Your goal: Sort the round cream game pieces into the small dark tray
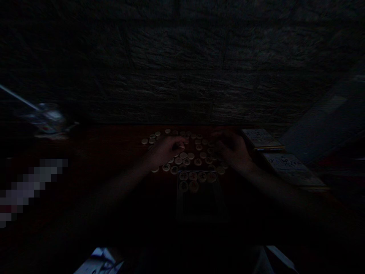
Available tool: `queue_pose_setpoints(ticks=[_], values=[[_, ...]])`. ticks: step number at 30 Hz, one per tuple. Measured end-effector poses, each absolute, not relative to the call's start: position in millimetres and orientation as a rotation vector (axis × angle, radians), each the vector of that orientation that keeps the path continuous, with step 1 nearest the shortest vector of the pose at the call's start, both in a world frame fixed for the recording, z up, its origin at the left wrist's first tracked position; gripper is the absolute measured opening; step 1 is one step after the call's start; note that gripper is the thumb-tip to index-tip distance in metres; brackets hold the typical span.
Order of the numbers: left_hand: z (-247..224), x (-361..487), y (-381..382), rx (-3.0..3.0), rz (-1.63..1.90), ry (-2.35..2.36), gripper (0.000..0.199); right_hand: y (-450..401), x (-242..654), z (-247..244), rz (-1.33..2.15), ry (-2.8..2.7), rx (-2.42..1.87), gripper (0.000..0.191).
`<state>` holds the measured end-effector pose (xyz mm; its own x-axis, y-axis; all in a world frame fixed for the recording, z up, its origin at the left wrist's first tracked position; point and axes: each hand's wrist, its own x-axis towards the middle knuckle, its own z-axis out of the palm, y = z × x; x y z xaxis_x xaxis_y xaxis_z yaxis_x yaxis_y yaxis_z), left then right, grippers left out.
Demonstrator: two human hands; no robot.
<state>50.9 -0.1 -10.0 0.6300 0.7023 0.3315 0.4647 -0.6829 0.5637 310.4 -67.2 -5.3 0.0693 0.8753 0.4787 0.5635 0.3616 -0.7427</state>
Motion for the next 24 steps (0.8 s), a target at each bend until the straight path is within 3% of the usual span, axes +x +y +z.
queue_pose_setpoints(ticks=[9,16,24], values=[[-1.7,49.6,-1.5,2.496,1.097,0.952,0.015,-67.6,309.9,-3.7,0.357,-1.613,-1.283,0.025],[-2.6,53.9,-2.9,2.151,1.205,0.954,0.019,-69.7,308.6,-1.9,0.314,-1.633,-1.249,0.025],[44.2,29.4,22.0,1.602,1.757,1.02,0.024,-67.4,311.2,-5.2,0.293,-1.633,-1.193,0.024]])
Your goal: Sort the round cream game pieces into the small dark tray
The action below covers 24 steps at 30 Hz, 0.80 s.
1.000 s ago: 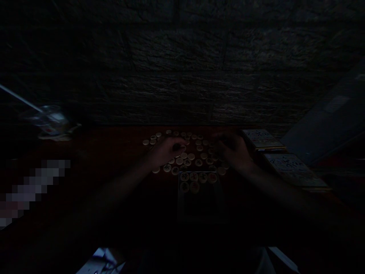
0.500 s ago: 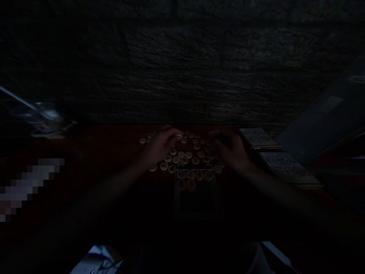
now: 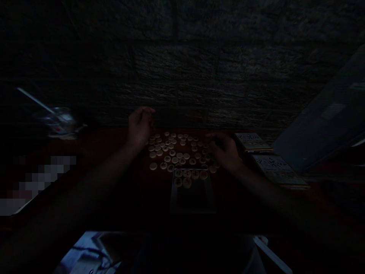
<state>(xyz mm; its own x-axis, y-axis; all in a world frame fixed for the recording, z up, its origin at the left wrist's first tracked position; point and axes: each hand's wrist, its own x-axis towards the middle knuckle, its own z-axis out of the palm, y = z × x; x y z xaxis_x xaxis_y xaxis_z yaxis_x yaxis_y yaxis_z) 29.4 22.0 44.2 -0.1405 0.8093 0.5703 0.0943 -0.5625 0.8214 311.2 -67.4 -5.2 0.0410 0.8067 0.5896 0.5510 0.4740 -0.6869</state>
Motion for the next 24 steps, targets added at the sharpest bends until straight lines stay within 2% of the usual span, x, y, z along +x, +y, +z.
queue_pose_setpoints(ticks=[6,11,13,17,21,24], values=[[86.9,14.0,24.0,1.567,1.884,0.968,0.021,-71.8,306.6,-3.1,0.358,-1.645,-1.195,0.026],[97.9,20.1,18.1,1.557,1.926,0.865,0.015,-74.2,305.8,-2.6,0.375,-1.63,-1.215,0.027],[91.2,23.1,16.4,1.574,1.925,0.827,0.01,-74.1,306.2,-3.5,0.395,-1.649,-1.214,0.027],[53.8,39.6,0.2,1.61,1.816,0.802,0.019,-76.1,304.3,-3.8,0.415,-1.691,-1.209,0.026],[14.6,71.0,-36.6,1.655,1.295,0.749,0.011,-86.7,295.1,-1.0,0.531,-1.652,-1.202,0.026],[5.6,87.4,-57.7,1.767,1.188,0.69,0.011,-96.3,286.7,0.6,0.597,-1.664,-1.161,0.026]])
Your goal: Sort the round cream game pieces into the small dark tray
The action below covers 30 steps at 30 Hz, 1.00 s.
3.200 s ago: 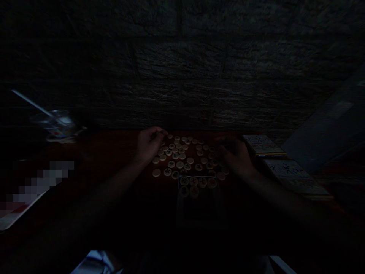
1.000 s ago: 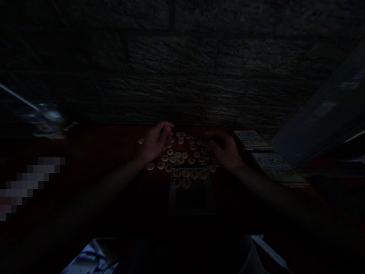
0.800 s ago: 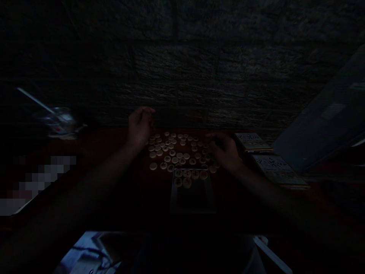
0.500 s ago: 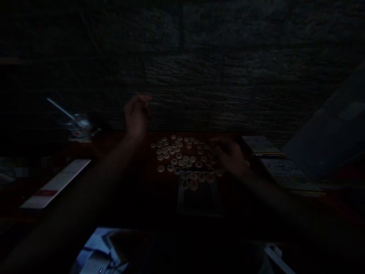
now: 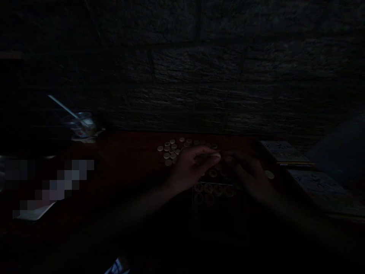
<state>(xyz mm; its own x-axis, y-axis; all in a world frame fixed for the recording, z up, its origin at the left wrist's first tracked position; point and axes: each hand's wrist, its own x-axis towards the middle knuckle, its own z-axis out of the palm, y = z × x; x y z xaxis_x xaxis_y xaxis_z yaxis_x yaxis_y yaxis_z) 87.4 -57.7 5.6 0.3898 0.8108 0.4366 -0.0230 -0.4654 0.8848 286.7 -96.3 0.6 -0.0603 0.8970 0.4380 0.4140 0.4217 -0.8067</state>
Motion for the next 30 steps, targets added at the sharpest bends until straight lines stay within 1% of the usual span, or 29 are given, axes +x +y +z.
queue_pose_setpoints(ticks=[4,8,11,15,19,21,30], values=[[7.7,89.5,-64.8,1.886,1.174,0.676,0.014,-102.0,279.9,2.4,0.663,-1.642,-1.13,0.021],[5.2,86.6,-63.8,1.936,1.174,0.675,0.025,-100.6,278.9,6.4,0.741,-1.591,-1.115,0.025],[1.2,86.0,-62.4,1.963,1.159,0.67,0.026,-99.6,278.9,8.5,0.815,-1.545,-1.112,0.026],[-0.8,84.2,-61.9,2.01,1.101,0.66,0.03,-101.2,276.7,9.2,0.942,-1.461,-1.133,0.022],[-1.9,82.0,-61.9,1.999,1.113,0.735,0.028,-101.8,274.9,7.8,1.058,-1.374,-1.091,0.022],[-3.4,81.4,-60.9,1.984,1.141,0.761,0.024,-100.8,275.0,7.1,1.058,-1.375,-1.056,0.021],[-1.1,83.1,-62.8,1.949,1.172,0.756,0.022,-102.8,273.5,10.7,1.126,-1.313,-1.006,0.019]])
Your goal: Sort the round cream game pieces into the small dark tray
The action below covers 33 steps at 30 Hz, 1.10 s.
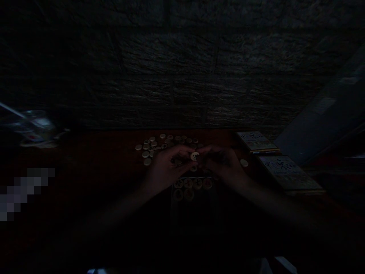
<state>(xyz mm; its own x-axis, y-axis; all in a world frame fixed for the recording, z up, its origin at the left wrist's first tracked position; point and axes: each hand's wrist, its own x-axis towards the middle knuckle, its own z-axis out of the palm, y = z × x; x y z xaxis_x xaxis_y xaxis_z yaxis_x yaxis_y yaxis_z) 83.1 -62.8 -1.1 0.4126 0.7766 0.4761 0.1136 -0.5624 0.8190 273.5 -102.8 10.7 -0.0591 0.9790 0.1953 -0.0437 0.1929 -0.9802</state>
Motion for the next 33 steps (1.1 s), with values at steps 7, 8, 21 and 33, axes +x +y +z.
queue_pose_setpoints(ticks=[7,8,21,33], values=[[1.4,81.7,-65.5,2.029,1.165,0.742,0.02,-101.1,274.7,7.5,1.073,-1.321,-1.022,0.02],[1.5,81.6,-65.8,2.016,1.155,0.744,0.019,-100.8,275.1,7.3,1.076,-1.32,-1.02,0.02],[-0.6,84.3,-63.8,1.836,1.164,0.774,0.02,-99.9,274.6,6.8,1.075,-1.349,-1.052,0.025],[-3.7,83.3,-64.2,1.921,1.189,0.79,0.012,-103.4,274.6,6.3,0.93,-1.452,-1.047,0.016]])
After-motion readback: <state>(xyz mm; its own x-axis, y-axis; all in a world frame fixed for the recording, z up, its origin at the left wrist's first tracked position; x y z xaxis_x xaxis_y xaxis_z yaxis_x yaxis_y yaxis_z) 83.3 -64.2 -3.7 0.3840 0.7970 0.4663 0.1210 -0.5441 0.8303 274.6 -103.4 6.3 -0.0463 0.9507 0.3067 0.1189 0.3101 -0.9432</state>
